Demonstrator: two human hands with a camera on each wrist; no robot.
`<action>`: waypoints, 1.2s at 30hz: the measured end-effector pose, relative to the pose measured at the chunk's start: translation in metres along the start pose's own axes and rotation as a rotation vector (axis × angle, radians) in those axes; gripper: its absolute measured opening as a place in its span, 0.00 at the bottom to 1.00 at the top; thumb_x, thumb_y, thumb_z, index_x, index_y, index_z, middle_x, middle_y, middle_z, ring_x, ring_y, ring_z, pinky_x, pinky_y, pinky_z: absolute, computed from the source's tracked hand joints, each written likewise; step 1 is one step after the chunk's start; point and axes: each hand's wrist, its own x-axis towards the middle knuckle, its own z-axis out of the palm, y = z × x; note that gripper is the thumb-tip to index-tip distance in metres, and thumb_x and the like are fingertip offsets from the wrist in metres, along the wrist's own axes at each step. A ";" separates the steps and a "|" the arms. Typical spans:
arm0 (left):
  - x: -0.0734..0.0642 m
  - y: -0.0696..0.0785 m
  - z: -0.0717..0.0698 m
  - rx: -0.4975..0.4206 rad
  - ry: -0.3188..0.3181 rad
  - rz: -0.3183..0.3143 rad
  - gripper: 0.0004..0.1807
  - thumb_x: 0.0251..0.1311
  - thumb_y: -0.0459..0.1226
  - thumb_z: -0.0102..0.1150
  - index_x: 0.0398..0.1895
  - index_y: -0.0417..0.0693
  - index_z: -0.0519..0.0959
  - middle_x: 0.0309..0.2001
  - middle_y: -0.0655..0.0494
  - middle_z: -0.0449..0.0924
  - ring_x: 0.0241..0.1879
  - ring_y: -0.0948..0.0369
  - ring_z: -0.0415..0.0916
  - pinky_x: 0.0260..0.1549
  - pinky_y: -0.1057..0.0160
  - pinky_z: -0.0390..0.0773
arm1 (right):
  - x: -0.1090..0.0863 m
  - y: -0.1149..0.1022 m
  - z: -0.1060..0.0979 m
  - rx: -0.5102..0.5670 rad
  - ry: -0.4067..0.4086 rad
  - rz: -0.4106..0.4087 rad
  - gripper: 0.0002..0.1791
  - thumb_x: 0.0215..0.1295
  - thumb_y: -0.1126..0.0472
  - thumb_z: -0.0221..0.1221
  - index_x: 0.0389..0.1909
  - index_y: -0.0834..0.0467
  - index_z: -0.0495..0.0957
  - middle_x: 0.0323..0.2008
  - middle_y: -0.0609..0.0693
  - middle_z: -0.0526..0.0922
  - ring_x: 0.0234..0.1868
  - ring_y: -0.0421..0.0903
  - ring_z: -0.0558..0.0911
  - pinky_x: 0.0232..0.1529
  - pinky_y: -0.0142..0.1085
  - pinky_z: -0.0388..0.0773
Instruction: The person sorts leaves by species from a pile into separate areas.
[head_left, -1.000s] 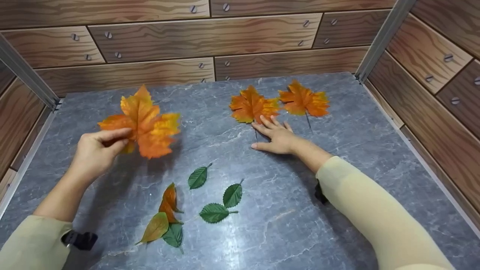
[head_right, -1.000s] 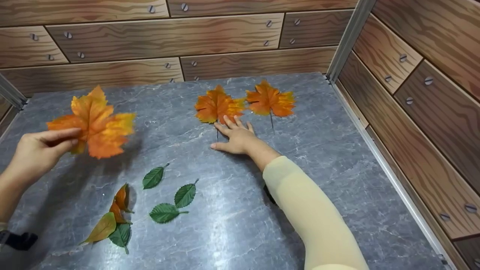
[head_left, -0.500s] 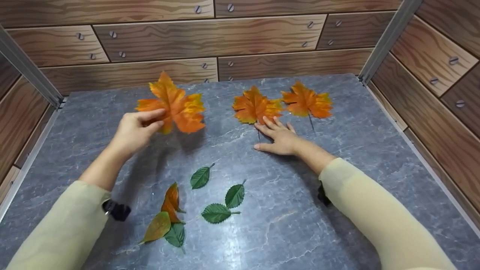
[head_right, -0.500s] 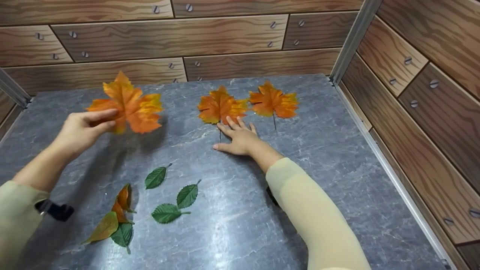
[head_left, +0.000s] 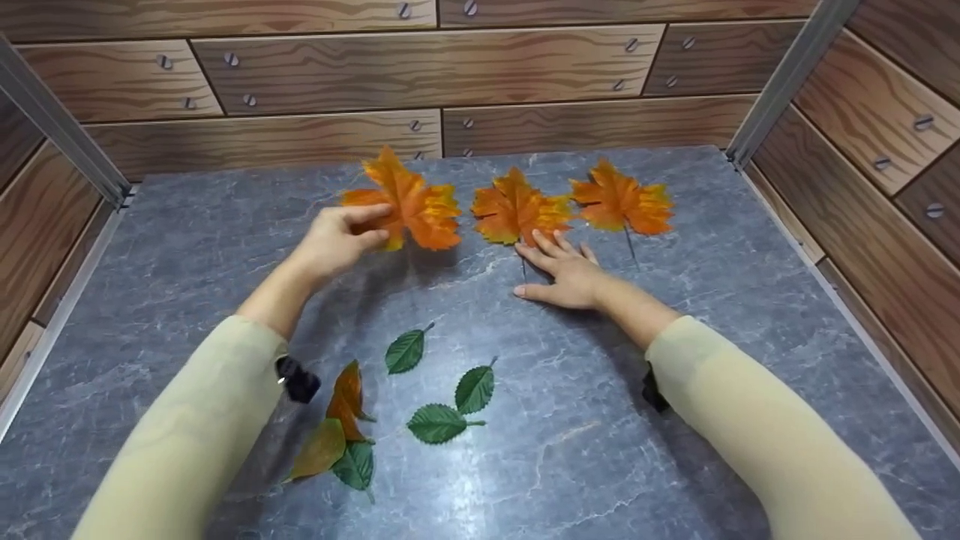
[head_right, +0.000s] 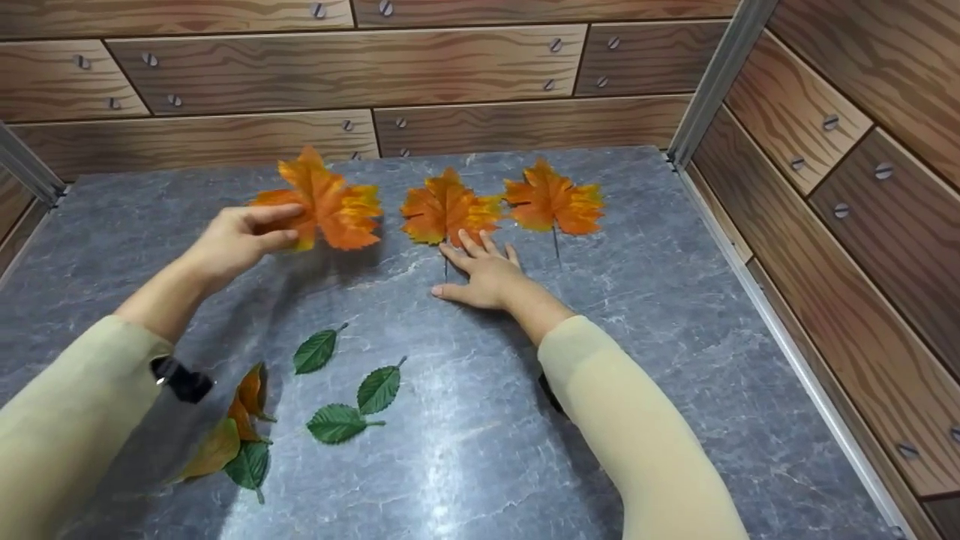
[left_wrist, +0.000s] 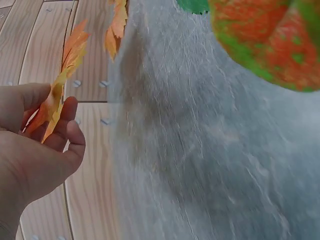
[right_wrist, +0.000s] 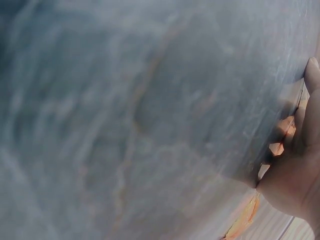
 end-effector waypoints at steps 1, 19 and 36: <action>0.004 0.000 0.003 -0.005 -0.015 0.002 0.26 0.77 0.30 0.59 0.75 0.42 0.74 0.71 0.42 0.76 0.62 0.51 0.79 0.58 0.61 0.80 | 0.000 0.001 0.000 -0.002 0.000 0.002 0.50 0.72 0.22 0.50 0.87 0.37 0.45 0.87 0.48 0.33 0.85 0.59 0.30 0.77 0.67 0.25; 0.036 -0.013 0.023 -0.061 -0.167 -0.112 0.32 0.77 0.35 0.60 0.81 0.45 0.66 0.71 0.45 0.76 0.58 0.51 0.78 0.53 0.54 0.78 | -0.001 0.003 -0.001 0.016 0.001 -0.006 0.49 0.73 0.24 0.50 0.87 0.37 0.45 0.87 0.48 0.33 0.85 0.59 0.29 0.77 0.68 0.24; 0.045 -0.032 0.021 0.043 -0.172 -0.138 0.34 0.75 0.36 0.61 0.81 0.41 0.65 0.79 0.43 0.63 0.72 0.49 0.67 0.69 0.51 0.70 | 0.000 0.001 0.001 0.013 0.020 -0.016 0.49 0.73 0.24 0.51 0.87 0.39 0.47 0.87 0.51 0.35 0.85 0.61 0.31 0.77 0.69 0.26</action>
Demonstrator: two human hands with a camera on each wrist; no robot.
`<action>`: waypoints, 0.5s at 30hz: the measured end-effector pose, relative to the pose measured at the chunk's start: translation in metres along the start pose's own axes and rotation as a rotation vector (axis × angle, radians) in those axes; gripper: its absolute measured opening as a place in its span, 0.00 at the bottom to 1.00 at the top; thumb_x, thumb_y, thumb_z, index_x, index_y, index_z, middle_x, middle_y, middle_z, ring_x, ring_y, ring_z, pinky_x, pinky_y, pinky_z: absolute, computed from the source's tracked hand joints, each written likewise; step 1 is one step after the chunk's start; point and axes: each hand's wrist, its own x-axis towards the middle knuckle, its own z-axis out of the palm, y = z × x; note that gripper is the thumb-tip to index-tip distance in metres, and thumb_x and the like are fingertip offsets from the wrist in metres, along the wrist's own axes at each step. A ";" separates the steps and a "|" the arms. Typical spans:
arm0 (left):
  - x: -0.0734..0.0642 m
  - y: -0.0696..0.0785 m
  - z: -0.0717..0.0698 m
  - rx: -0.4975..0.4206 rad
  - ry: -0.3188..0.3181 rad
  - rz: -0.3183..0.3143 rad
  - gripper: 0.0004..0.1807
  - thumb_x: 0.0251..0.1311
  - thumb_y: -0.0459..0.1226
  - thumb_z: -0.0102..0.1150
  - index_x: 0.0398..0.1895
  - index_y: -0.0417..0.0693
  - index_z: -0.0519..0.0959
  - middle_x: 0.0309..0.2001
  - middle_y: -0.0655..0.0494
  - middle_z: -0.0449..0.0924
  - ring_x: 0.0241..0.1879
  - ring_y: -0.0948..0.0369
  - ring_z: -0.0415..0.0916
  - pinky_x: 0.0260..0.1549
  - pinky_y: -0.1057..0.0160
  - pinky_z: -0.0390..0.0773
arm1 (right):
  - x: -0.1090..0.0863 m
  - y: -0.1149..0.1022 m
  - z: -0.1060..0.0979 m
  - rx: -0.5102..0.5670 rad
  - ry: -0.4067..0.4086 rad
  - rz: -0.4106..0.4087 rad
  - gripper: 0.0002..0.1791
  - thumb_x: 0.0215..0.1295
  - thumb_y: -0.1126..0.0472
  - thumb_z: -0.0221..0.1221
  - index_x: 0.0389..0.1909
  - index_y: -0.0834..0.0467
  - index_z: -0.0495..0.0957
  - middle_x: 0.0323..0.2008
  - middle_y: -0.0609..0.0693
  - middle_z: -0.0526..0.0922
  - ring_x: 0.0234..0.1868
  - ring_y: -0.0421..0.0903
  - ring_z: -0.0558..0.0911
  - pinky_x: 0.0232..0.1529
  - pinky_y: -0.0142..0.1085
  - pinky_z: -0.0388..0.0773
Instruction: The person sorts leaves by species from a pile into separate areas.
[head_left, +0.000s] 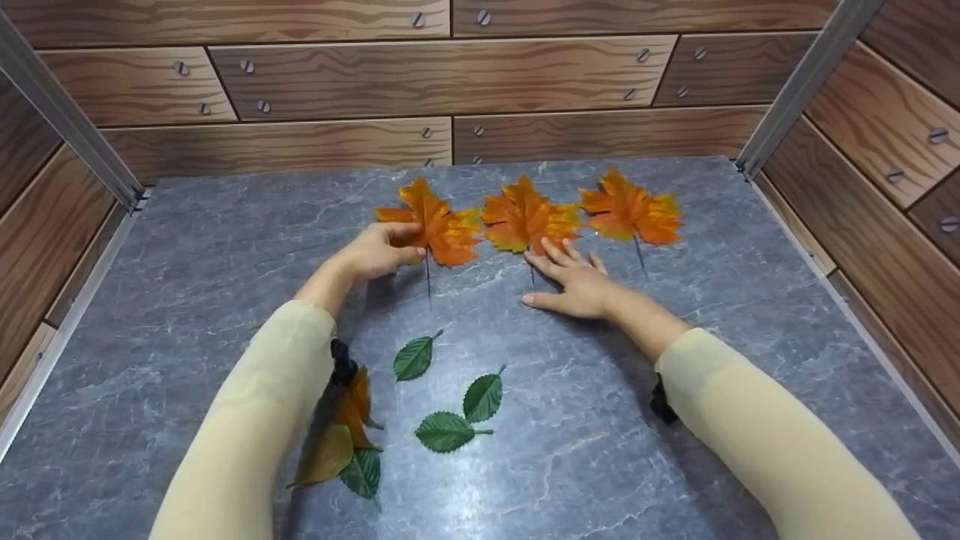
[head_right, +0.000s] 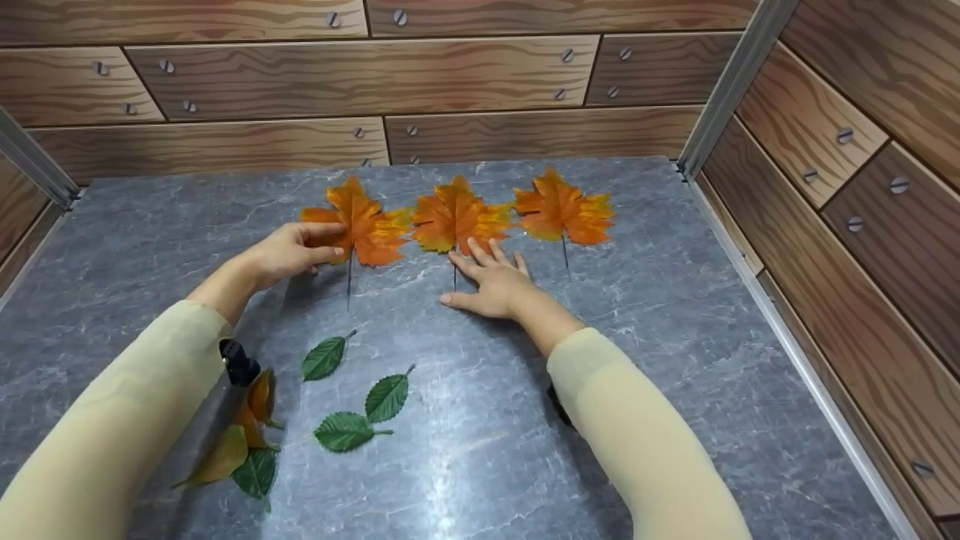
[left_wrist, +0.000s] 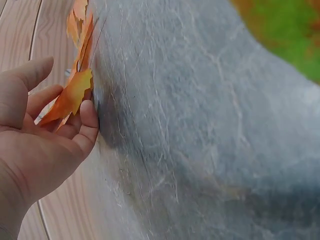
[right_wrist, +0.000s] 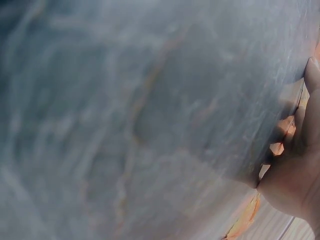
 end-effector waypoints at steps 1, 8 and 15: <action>0.001 -0.001 0.000 0.010 0.002 0.012 0.35 0.74 0.36 0.62 0.81 0.40 0.65 0.80 0.42 0.62 0.75 0.49 0.63 0.72 0.51 0.67 | 0.000 0.000 0.000 -0.002 -0.001 0.000 0.49 0.73 0.24 0.51 0.87 0.39 0.47 0.87 0.51 0.35 0.85 0.61 0.31 0.77 0.69 0.26; 0.003 -0.001 -0.003 0.082 0.015 0.049 0.38 0.74 0.37 0.63 0.83 0.40 0.61 0.81 0.41 0.58 0.81 0.46 0.53 0.79 0.49 0.54 | 0.001 -0.001 -0.002 0.002 0.001 -0.001 0.49 0.73 0.24 0.51 0.87 0.39 0.47 0.87 0.50 0.35 0.85 0.61 0.31 0.77 0.68 0.26; 0.000 -0.001 -0.007 0.077 0.004 0.011 0.37 0.75 0.39 0.62 0.84 0.45 0.62 0.80 0.44 0.63 0.78 0.48 0.60 0.75 0.49 0.64 | -0.001 0.001 -0.001 0.023 -0.008 -0.001 0.49 0.73 0.24 0.51 0.87 0.39 0.47 0.87 0.49 0.35 0.85 0.61 0.31 0.77 0.68 0.25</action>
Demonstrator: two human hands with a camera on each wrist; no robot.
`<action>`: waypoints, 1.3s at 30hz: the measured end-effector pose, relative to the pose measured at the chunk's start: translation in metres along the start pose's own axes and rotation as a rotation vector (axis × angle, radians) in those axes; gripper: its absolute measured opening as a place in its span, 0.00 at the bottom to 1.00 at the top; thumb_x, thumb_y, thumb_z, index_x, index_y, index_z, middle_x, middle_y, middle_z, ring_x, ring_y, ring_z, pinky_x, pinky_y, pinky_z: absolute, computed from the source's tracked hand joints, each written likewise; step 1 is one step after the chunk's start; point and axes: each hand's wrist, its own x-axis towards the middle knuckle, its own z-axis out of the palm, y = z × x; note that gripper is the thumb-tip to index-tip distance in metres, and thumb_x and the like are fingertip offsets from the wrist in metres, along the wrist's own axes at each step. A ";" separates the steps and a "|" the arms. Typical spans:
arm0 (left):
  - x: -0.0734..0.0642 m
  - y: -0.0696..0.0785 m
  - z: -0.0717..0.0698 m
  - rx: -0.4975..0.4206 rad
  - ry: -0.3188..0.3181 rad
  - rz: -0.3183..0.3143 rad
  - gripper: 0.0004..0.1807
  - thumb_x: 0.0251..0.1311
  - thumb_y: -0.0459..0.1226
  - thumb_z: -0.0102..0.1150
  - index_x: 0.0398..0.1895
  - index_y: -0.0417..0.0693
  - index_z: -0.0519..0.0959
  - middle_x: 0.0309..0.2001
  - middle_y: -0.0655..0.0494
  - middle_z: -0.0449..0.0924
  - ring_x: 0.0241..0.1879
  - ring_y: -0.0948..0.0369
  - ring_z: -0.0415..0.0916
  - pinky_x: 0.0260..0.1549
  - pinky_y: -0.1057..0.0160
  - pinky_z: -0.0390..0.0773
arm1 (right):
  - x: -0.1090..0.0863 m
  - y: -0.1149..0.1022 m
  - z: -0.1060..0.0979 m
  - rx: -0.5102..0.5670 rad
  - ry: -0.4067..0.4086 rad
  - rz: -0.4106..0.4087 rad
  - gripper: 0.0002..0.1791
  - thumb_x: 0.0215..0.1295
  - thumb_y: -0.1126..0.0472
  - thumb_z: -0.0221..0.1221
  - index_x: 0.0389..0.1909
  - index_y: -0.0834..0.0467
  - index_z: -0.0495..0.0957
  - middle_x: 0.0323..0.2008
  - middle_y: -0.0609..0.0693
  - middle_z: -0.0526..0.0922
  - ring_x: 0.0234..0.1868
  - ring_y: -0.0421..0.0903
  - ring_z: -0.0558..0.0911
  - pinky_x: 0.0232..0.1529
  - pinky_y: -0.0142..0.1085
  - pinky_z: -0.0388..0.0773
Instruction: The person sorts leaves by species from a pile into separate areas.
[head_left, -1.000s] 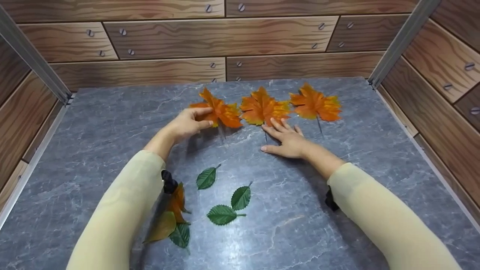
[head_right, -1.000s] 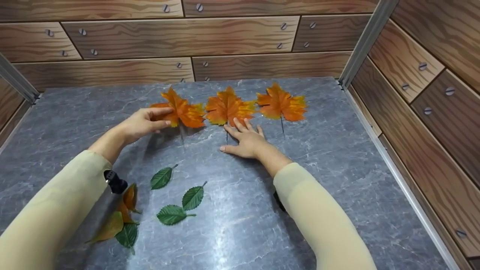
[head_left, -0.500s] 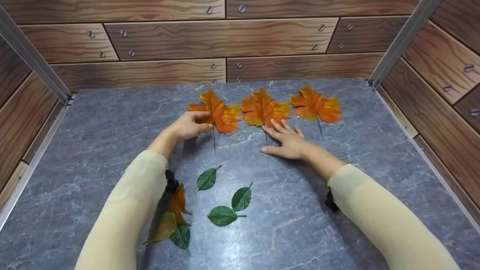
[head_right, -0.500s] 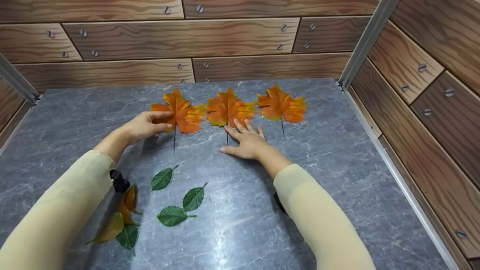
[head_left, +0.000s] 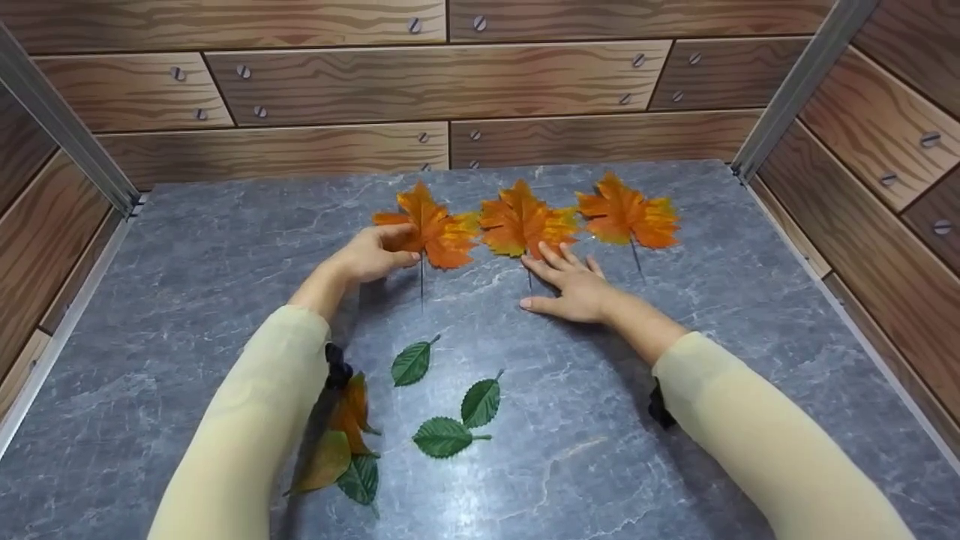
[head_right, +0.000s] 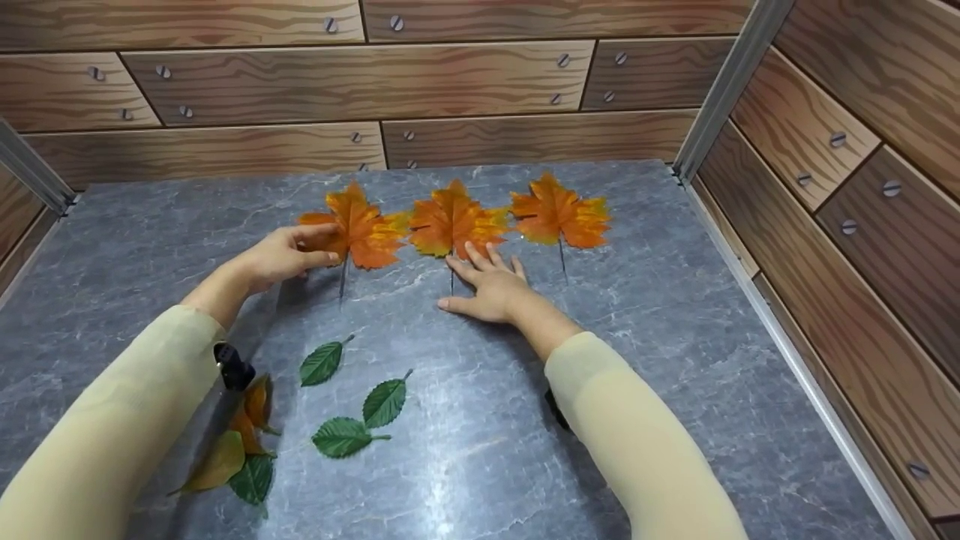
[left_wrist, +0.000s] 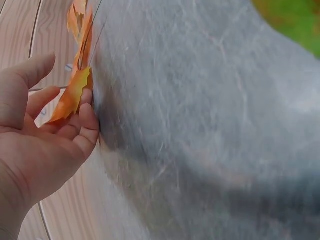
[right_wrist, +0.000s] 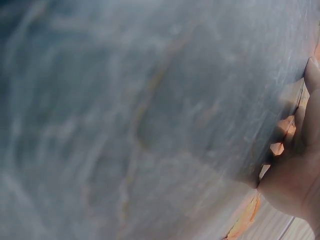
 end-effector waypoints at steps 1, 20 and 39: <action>-0.001 -0.001 -0.001 0.004 0.000 -0.005 0.37 0.76 0.39 0.62 0.84 0.45 0.62 0.80 0.44 0.63 0.78 0.48 0.60 0.75 0.48 0.64 | 0.000 0.000 0.000 -0.002 -0.001 -0.002 0.50 0.73 0.24 0.51 0.87 0.39 0.47 0.87 0.50 0.35 0.85 0.61 0.31 0.77 0.68 0.25; -0.022 -0.006 -0.021 0.063 0.007 -0.065 0.37 0.76 0.41 0.61 0.83 0.43 0.62 0.77 0.36 0.65 0.74 0.45 0.65 0.71 0.47 0.69 | 0.000 -0.001 0.002 -0.010 -0.005 0.014 0.50 0.73 0.24 0.51 0.87 0.38 0.46 0.87 0.49 0.34 0.84 0.60 0.30 0.77 0.68 0.24; -0.079 0.000 -0.031 -0.058 -0.025 0.020 0.30 0.77 0.41 0.61 0.79 0.46 0.71 0.72 0.38 0.73 0.70 0.47 0.73 0.68 0.45 0.74 | 0.002 0.000 0.001 -0.010 -0.005 0.010 0.50 0.72 0.23 0.51 0.87 0.39 0.45 0.87 0.50 0.34 0.85 0.59 0.29 0.76 0.69 0.24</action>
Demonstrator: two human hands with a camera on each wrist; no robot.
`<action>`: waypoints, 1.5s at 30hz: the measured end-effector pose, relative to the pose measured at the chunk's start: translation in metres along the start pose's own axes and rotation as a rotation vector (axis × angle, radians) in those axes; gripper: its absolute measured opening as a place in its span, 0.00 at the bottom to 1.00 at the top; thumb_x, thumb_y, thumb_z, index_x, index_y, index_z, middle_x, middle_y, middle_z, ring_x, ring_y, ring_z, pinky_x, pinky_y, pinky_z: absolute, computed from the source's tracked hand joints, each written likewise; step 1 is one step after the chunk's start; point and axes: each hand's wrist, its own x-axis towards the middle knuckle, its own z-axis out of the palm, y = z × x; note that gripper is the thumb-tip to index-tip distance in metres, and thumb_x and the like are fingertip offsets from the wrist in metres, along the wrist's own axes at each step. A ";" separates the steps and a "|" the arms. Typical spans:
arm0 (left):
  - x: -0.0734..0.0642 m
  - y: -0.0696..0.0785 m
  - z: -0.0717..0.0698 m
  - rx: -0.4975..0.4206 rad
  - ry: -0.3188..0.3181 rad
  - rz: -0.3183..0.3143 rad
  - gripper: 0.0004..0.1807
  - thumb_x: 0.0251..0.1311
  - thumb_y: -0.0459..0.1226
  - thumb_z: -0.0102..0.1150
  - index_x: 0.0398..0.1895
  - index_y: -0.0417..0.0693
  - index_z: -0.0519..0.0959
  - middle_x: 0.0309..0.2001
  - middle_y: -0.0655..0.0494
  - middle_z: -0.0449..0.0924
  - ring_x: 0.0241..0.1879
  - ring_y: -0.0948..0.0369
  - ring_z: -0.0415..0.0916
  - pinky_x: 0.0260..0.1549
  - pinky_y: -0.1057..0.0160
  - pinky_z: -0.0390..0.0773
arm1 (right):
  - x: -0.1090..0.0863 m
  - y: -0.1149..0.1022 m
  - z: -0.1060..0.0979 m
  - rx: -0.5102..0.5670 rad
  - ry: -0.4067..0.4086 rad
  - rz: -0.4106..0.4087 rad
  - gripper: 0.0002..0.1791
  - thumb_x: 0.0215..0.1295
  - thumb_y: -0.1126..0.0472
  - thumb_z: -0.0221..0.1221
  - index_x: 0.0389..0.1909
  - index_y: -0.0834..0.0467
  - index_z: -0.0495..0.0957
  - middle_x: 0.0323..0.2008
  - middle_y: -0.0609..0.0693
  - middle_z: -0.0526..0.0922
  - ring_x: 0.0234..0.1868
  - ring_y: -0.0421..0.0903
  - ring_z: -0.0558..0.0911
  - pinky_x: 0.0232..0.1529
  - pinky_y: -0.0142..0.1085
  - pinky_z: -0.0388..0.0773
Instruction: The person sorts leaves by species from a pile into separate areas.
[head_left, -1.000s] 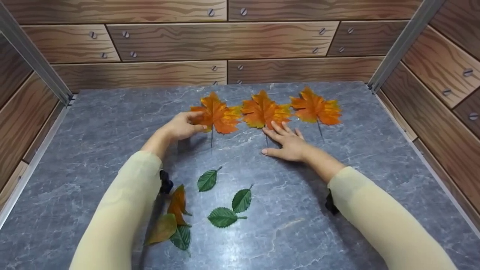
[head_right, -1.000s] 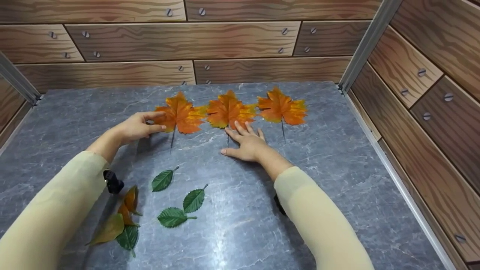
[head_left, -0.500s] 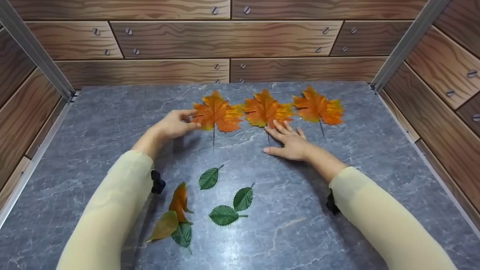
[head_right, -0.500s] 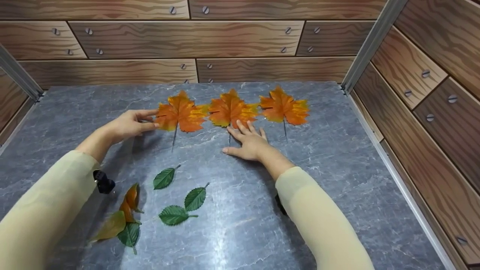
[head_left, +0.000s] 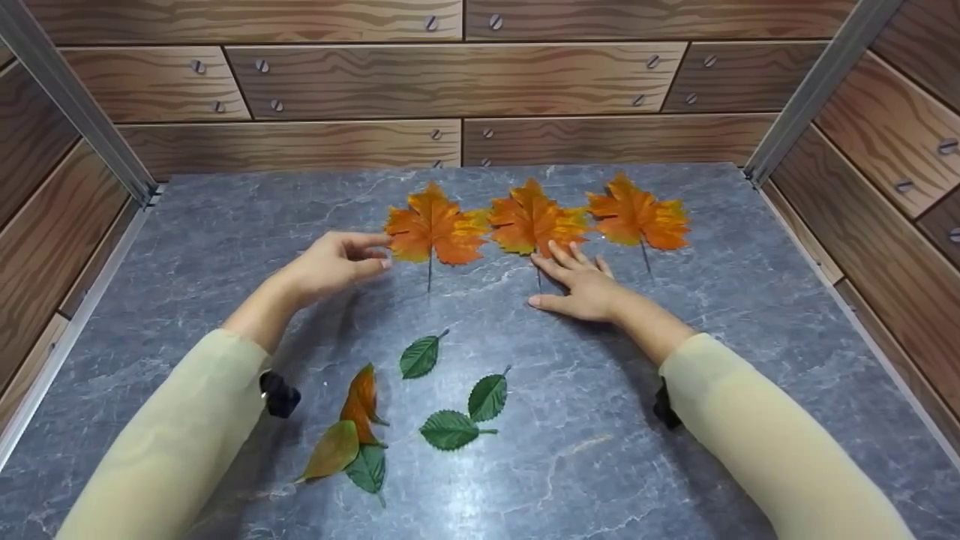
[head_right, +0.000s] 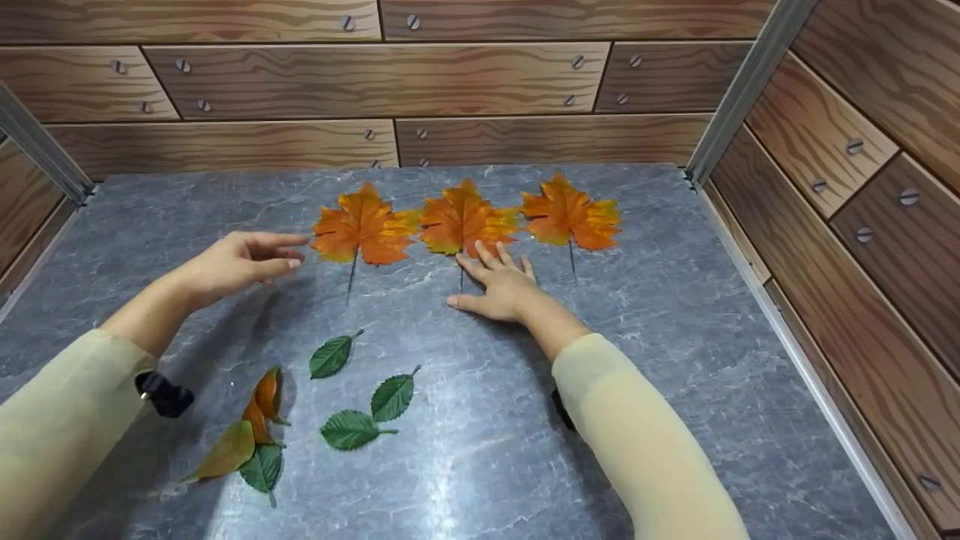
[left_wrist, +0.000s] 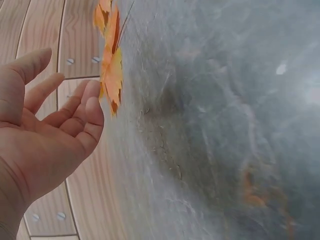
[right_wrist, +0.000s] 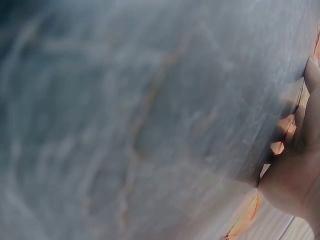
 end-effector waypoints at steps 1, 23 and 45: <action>-0.003 -0.001 0.001 -0.006 -0.004 0.006 0.29 0.77 0.41 0.61 0.78 0.45 0.72 0.71 0.38 0.74 0.69 0.47 0.73 0.68 0.45 0.75 | 0.000 0.000 0.000 -0.002 0.000 0.002 0.50 0.72 0.23 0.50 0.87 0.39 0.45 0.87 0.50 0.34 0.85 0.59 0.29 0.76 0.69 0.25; -0.027 -0.019 0.057 -0.024 -0.164 0.086 0.22 0.72 0.38 0.67 0.66 0.38 0.82 0.59 0.43 0.85 0.55 0.53 0.82 0.52 0.54 0.82 | 0.001 0.003 0.000 0.011 -0.020 0.019 0.51 0.72 0.23 0.50 0.87 0.38 0.44 0.87 0.48 0.33 0.85 0.57 0.28 0.77 0.68 0.23; -0.023 -0.018 0.074 0.111 -0.205 0.104 0.23 0.67 0.37 0.73 0.62 0.36 0.84 0.56 0.46 0.86 0.48 0.58 0.80 0.51 0.56 0.81 | 0.001 0.002 -0.001 0.014 -0.010 -0.001 0.50 0.72 0.23 0.50 0.87 0.38 0.45 0.87 0.49 0.34 0.85 0.58 0.29 0.76 0.68 0.22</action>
